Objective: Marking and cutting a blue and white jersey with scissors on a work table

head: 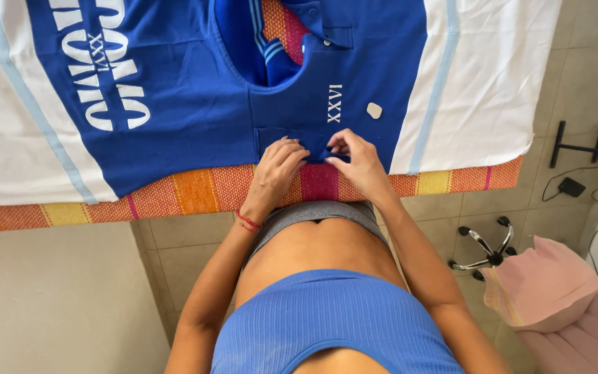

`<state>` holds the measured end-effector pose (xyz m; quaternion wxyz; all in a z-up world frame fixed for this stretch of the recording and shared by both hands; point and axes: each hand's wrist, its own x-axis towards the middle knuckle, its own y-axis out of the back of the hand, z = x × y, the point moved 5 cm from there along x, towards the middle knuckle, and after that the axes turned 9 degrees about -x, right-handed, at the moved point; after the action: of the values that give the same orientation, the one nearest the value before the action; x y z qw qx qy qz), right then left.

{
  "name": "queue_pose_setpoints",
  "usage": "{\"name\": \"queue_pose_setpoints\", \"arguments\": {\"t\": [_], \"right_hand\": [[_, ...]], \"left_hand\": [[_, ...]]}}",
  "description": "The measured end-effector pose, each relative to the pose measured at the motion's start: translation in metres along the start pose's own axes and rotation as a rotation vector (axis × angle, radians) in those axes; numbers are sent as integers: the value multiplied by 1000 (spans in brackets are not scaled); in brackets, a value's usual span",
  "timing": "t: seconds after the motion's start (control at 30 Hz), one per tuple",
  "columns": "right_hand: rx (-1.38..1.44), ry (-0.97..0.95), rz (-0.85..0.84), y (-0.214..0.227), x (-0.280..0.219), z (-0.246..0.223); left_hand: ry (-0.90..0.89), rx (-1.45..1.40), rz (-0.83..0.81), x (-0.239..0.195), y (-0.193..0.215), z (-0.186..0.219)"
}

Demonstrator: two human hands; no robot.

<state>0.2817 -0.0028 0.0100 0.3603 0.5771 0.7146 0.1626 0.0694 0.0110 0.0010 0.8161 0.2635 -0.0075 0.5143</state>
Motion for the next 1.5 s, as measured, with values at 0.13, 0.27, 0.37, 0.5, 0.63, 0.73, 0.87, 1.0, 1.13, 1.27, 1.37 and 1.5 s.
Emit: {"name": "queue_pose_setpoints", "arguments": {"t": [0.13,0.27,0.37,0.5,0.63,0.73,0.87,1.0,1.13,1.27,1.37,1.5], "right_hand": [[257,-131,-73,-8,-8,41],[679,-200,-139,-29,-10,76],[823,-223,-148,-30,-13,81],[856,-280,-136,-16,-13,55],[518,-260,-95,-4,-14,57],[303,-272,-65,3,-15,53],[90,-231,28,11,-18,43],[-24,-162,76,10,-19,46],[-35,-160,92,10,-19,44],[-35,-199,86,11,-19,44],[-42,-189,96,10,-19,46],[-39,-194,100,9,-19,47]], "left_hand": [[-102,167,-3,-9,-2,0],[-141,295,-3,-10,-12,-8],[-127,444,-15,2,-19,11],[-165,523,-31,12,-31,3],[-209,550,-34,9,-33,3],[-205,549,-55,2,-27,6],[-273,543,-9,0,-16,13],[-318,529,-17,-11,-10,2],[-348,481,-20,-16,-6,-5],[-352,407,3,-9,6,4],[-356,380,-1,-9,13,3],[-382,373,-24,-12,18,2]]}}
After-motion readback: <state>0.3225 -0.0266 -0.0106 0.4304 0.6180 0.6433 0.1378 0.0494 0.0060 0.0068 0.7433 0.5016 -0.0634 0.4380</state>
